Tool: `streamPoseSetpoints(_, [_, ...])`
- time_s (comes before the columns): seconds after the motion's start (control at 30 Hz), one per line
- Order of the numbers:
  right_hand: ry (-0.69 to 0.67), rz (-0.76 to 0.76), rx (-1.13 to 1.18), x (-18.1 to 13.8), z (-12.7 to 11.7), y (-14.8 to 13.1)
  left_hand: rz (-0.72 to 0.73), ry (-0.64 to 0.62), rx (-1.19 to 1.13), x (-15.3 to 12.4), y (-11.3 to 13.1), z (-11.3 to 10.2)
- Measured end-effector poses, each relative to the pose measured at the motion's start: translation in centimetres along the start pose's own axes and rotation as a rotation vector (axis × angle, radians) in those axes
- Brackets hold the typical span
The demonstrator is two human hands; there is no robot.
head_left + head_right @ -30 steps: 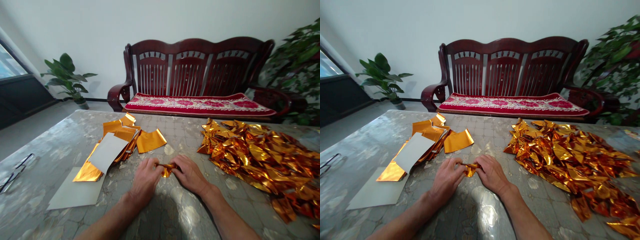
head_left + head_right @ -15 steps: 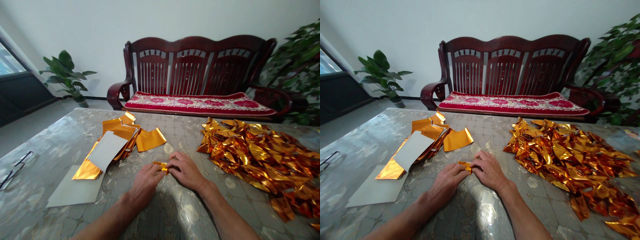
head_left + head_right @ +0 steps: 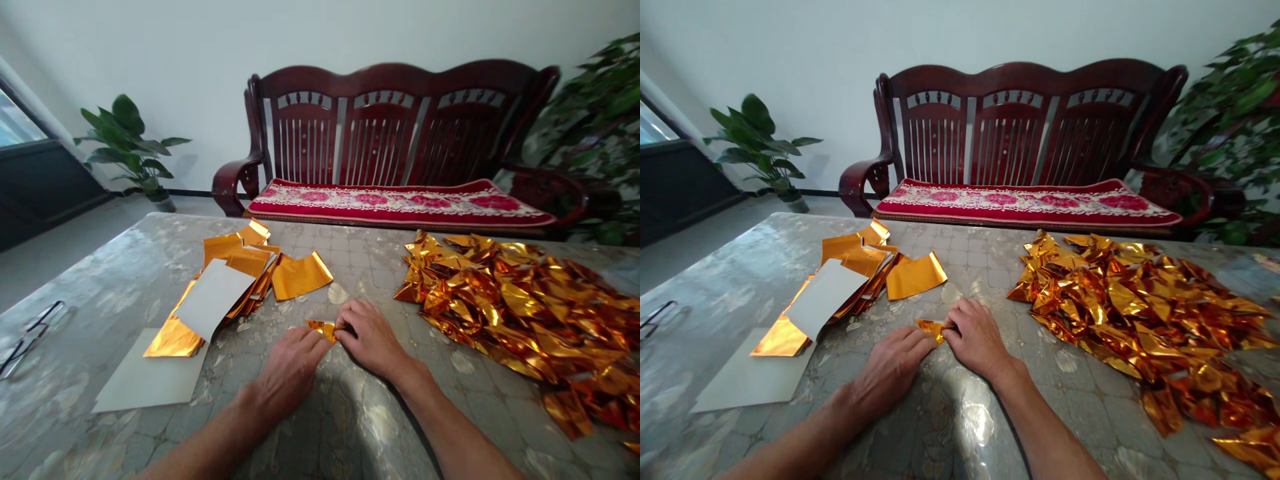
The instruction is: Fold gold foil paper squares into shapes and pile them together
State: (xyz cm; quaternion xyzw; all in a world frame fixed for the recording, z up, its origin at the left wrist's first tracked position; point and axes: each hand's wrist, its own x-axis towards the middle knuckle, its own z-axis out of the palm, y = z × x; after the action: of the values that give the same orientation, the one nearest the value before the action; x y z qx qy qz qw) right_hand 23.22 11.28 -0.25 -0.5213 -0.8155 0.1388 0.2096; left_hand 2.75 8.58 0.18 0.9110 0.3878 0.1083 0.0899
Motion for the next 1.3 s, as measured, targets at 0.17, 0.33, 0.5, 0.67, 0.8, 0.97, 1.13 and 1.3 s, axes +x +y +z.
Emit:
streamPoseSetpoints(0.17, [0.002,0.01,0.025,0.1,0.0,0.1,0.027,-0.002,0.057,0.2,0.4,0.0])
streamPoseSetpoints(0.33, [0.015,-0.011,0.151,0.0,-0.2,0.9,0.025,-0.009,0.103,0.5,0.7,0.1])
streamPoseSetpoints(0.5, [0.022,-0.035,0.307,-0.1,-0.3,2.1,0.073,-0.002,0.156,0.7,0.6,0.0])
streamPoseSetpoints(0.67, [0.067,-0.023,0.339,0.0,-0.1,3.0,0.113,-0.036,0.217,0.9,0.6,0.2])
streamPoseSetpoints(0.8, [0.064,-0.026,0.33,0.1,-0.1,3.3,0.107,-0.056,0.247,1.0,0.7,0.3])
streamPoseSetpoints(0.97, [0.051,0.009,0.291,0.3,-0.2,3.1,0.086,-0.067,0.263,1.0,0.8,0.5])
streamPoseSetpoints(1.13, [0.044,0.055,0.176,0.6,-0.2,2.3,0.036,-0.047,0.231,1.2,1.3,0.3])
streamPoseSetpoints(1.3, [0.042,0.1,0.097,0.9,-0.1,1.8,0.003,-0.048,0.253,1.7,1.7,0.6])
